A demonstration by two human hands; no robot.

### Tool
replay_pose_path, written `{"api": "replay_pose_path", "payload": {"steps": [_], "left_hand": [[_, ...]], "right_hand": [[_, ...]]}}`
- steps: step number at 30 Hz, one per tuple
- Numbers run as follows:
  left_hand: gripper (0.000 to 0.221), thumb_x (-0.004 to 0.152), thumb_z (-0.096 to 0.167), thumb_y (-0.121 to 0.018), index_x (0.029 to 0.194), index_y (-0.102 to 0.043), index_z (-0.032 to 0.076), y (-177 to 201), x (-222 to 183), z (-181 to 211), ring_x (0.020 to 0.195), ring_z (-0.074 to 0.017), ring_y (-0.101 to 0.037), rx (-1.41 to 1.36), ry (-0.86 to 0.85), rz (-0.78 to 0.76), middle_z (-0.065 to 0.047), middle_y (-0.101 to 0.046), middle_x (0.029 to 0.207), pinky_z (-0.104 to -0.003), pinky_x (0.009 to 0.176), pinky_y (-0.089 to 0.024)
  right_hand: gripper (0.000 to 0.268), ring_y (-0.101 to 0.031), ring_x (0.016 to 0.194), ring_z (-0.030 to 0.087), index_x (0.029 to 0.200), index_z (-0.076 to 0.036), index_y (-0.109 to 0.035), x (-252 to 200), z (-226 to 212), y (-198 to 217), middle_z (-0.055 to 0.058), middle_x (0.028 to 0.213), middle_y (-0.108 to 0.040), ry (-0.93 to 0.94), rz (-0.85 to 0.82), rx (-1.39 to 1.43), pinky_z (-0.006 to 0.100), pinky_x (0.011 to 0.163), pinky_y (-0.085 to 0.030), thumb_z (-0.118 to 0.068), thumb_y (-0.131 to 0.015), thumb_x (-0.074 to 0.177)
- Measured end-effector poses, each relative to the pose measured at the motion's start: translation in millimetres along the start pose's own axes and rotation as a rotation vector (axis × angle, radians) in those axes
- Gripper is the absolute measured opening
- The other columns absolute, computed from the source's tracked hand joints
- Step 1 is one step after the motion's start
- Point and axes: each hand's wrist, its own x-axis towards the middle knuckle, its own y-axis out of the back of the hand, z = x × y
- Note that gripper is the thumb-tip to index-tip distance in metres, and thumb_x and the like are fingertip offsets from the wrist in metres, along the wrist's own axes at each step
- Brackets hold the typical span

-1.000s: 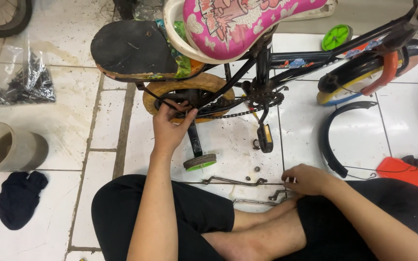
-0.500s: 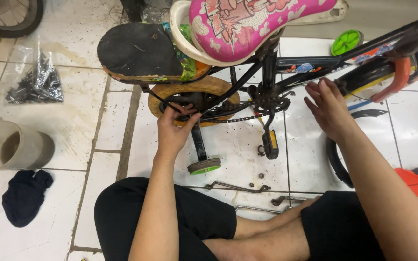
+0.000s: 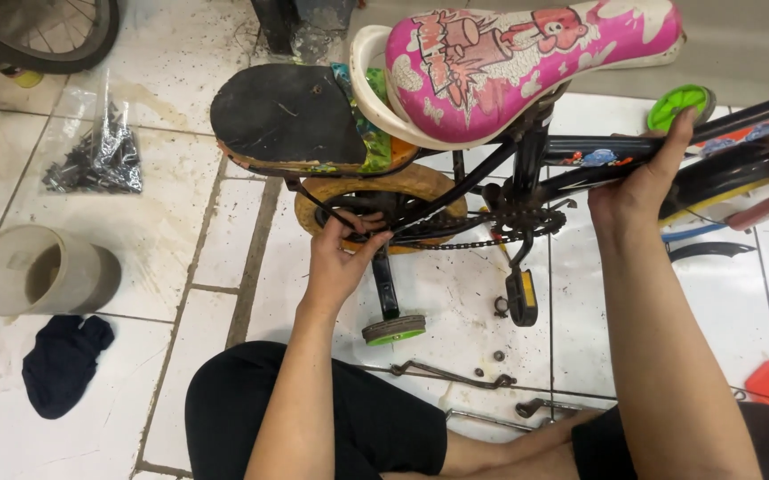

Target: Adjusting and tightening the rear wheel and training wheels of a small bicycle using a wrench.

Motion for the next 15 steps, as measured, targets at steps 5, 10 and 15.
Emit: {"api": "replay_pose_path", "payload": {"steps": [5,10,15], "left_hand": [[0.037,0.079,-0.003,-0.083,0.086,-0.047,0.005,3,4,5,0.096,-0.0223,-0.077,-0.048,0.009,-0.036,-0.017,-0.076,0.101,-0.028,0.081,-0.062],[0.034,0.081,-0.003,-0.083,0.088,-0.05,0.007,15,11,36,0.093,-0.0186,-0.075,-0.102,0.004,-0.075,-0.008,-0.072,0.09,-0.029,0.087,-0.059],[0.034,0.082,-0.002,-0.081,0.087,-0.05,0.009,24,10,53,0.087,-0.0147,-0.074,-0.103,0.03,-0.085,-0.006,-0.073,0.085,-0.026,0.083,-0.056]], "right_hand": [[0.106,-0.06,0.138,0.039,0.149,-0.002,-0.035,-2,-5,-13,0.023,0.147,-0.051,0.048,0.078,0.009,0.042,0.116,-0.057,-0.056,-0.079,0.069],[0.095,-0.071,0.124,0.026,0.136,-0.004,-0.054,-23,-26,-43,0.015,0.137,-0.064,0.016,0.126,0.002,0.035,0.109,-0.06,-0.054,-0.078,0.059],[0.082,-0.074,0.109,0.02,0.125,-0.002,-0.058,-42,-44,-64,0.012,0.122,-0.067,0.007,0.133,-0.04,0.029,0.098,-0.065,-0.052,-0.075,0.061]]}}
